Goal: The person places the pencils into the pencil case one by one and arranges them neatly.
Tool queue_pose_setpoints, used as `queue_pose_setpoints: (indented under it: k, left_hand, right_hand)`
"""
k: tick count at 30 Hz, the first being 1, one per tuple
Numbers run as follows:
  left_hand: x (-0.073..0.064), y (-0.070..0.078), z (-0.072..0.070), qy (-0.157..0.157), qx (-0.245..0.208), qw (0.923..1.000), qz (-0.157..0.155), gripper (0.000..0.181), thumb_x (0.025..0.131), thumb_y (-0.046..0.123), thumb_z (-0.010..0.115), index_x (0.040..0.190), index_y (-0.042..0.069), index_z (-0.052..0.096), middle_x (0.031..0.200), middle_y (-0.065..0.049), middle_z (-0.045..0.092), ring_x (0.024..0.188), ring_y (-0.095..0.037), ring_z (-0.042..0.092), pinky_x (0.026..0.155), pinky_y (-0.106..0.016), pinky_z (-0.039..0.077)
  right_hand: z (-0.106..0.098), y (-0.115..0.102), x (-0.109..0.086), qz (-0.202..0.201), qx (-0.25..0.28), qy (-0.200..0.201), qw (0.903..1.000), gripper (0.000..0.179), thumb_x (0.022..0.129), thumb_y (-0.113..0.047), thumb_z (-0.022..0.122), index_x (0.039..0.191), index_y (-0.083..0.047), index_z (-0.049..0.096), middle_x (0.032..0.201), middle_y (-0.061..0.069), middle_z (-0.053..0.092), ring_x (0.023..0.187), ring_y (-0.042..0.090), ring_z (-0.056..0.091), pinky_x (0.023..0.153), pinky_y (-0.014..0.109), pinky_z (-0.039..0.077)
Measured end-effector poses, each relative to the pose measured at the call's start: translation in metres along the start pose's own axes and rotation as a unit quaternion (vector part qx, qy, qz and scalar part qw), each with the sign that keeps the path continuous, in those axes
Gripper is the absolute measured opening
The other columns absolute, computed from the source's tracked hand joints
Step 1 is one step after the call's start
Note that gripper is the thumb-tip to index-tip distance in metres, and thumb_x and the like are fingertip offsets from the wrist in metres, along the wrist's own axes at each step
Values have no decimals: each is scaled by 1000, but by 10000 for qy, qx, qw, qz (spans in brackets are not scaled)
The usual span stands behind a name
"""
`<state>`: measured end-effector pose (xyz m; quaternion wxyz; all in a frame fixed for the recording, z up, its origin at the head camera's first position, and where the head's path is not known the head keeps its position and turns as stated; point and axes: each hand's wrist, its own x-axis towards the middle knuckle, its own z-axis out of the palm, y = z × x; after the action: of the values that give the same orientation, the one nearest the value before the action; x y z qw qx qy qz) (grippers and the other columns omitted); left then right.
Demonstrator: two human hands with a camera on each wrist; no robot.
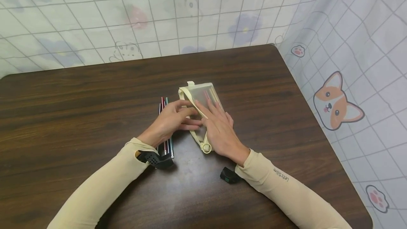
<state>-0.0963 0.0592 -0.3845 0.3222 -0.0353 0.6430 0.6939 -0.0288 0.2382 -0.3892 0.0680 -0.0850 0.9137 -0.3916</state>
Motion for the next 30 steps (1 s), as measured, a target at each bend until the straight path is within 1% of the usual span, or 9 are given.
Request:
queue_pose_setpoints:
  k: [7, 13, 19, 23, 27, 30]
  left_hand:
    - [-6, 4, -4, -28, 104, 9999, 59, 48, 104, 12, 57, 150, 4, 45, 135, -17, 64, 93, -20, 79, 85, -35, 68]
    - [-12, 7, -12, -17, 157, 9996, 234, 47, 103, 10, 55, 149, 4, 47, 136, -19, 64, 97, -24, 79, 85, -36, 68]
    - [-21, 10, -28, 57, 314, 9990, 322, 49, 104, 14, 57, 151, 5, 46, 137, -19, 63, 103, -28, 79, 87, -36, 67]
    - [-26, 10, -41, 133, 328, 9983, 459, 48, 105, 13, 56, 150, 3, 45, 136, -22, 61, 101, -26, 78, 87, -38, 67]
    - [-30, 10, -52, 284, 368, 9975, 527, 48, 105, 13, 54, 151, 3, 44, 136, -24, 60, 99, -24, 78, 87, -38, 68]
    - [-34, 10, -61, 404, 510, 9964, 545, 49, 105, 14, 55, 152, 4, 44, 137, -23, 60, 103, -26, 77, 87, -38, 68]
  right_hand:
    - [1, 0, 0, -25, -40, -11, 10000, 56, 108, -24, 22, 163, -33, 30, 174, 8, 19, 163, 39, 9, 126, 77, 9]
    - [-1, 0, 1, -31, -26, 59, 10000, 56, 109, -24, 22, 163, -33, 30, 174, 8, 19, 163, 40, 11, 125, 77, 11]
    - [-2, -1, 3, 3, -100, 145, 9998, 57, 107, -22, 23, 163, -32, 32, 173, 8, 23, 162, 40, 14, 124, 76, 16]
    - [-3, -3, 5, 77, -81, 187, 9998, 59, 105, -19, 23, 163, -32, 32, 173, 7, 23, 163, 38, 13, 124, 77, 15]
    - [-4, -3, 4, 104, 5, 263, 9996, 58, 106, -22, 24, 162, -34, 31, 173, 8, 23, 163, 38, 13, 123, 78, 13]
    - [-3, -1, 4, 61, 63, 306, 9995, 58, 106, -22, 23, 162, -35, 31, 173, 8, 23, 163, 38, 12, 123, 78, 12]
